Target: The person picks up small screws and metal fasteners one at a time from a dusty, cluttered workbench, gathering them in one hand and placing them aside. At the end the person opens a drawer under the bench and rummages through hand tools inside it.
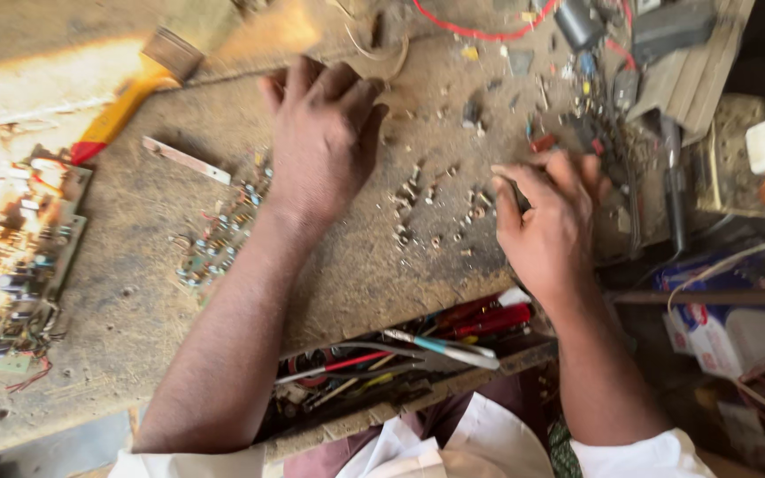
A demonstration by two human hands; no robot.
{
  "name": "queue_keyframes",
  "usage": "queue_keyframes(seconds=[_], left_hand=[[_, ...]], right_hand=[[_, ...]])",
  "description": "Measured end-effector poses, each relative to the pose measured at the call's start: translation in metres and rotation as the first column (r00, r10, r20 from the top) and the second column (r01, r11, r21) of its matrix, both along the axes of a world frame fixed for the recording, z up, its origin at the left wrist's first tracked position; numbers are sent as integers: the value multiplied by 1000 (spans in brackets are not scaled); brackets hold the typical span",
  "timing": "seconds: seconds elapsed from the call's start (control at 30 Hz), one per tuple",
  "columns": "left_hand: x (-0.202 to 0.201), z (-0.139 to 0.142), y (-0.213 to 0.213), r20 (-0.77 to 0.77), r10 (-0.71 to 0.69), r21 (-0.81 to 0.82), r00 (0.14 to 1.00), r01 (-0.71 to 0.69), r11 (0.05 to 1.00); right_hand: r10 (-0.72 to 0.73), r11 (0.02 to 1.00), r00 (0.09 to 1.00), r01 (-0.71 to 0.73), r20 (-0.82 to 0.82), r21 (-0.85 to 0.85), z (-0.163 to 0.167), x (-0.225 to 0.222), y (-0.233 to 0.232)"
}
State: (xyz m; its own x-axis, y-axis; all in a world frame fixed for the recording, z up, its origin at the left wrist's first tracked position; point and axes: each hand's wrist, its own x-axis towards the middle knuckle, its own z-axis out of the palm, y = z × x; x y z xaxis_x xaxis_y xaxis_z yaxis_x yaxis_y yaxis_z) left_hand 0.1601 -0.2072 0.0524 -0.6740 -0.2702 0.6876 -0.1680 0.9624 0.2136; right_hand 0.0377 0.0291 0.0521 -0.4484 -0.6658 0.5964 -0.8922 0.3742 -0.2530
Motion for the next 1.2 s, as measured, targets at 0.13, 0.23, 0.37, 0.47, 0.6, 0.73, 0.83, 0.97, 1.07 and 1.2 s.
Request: queue_keyframes(seconds=[0.13, 0.23, 0.37, 0.47, 0.6, 0.73, 0.83, 0.97, 1.07, 1.2], left_hand=[[-2, 3, 0, -50, 61, 76, 997, -57, 995], [-2, 0, 2, -102, 30, 142, 994, -15, 990], [0, -3, 4, -103, -41, 212, 994, 62, 975], [0, -5, 4, -163, -87, 285, 983, 131, 950], [-2, -12, 7, -251, -135, 411, 959, 232, 882], [-14, -19, 11, -488, -274, 696, 829, 559, 451], [-18, -24, 12, -582, -289, 739, 760, 643, 201], [-13, -21, 17, -516, -317, 827, 796, 560, 59], [-7, -16, 22, -569, -387, 795, 726, 606, -31], [-6, -11, 23, -507, -420, 840, 753, 540, -47]], right_hand=[[20, 995, 1000, -20, 6, 99, 19, -15, -18], [67, 984, 996, -74, 52, 160, 27, -38, -47], [123, 964, 989, -100, -79, 246, 29, -56, -90], [187, 948, 973, -142, -138, 287, 31, -53, -105], [170, 921, 979, -118, -110, 372, 32, -45, -111], [308, 940, 912, -335, 271, 60, 26, -34, -94], [381, 923, 825, -365, 417, -120, 23, -26, -71], [521, 854, 668, -410, 532, -320, 21, -19, -52], [590, 807, 614, -418, 525, -417, 18, -15, -46], [509, 856, 779, -414, 366, -309, 18, -8, -38]])
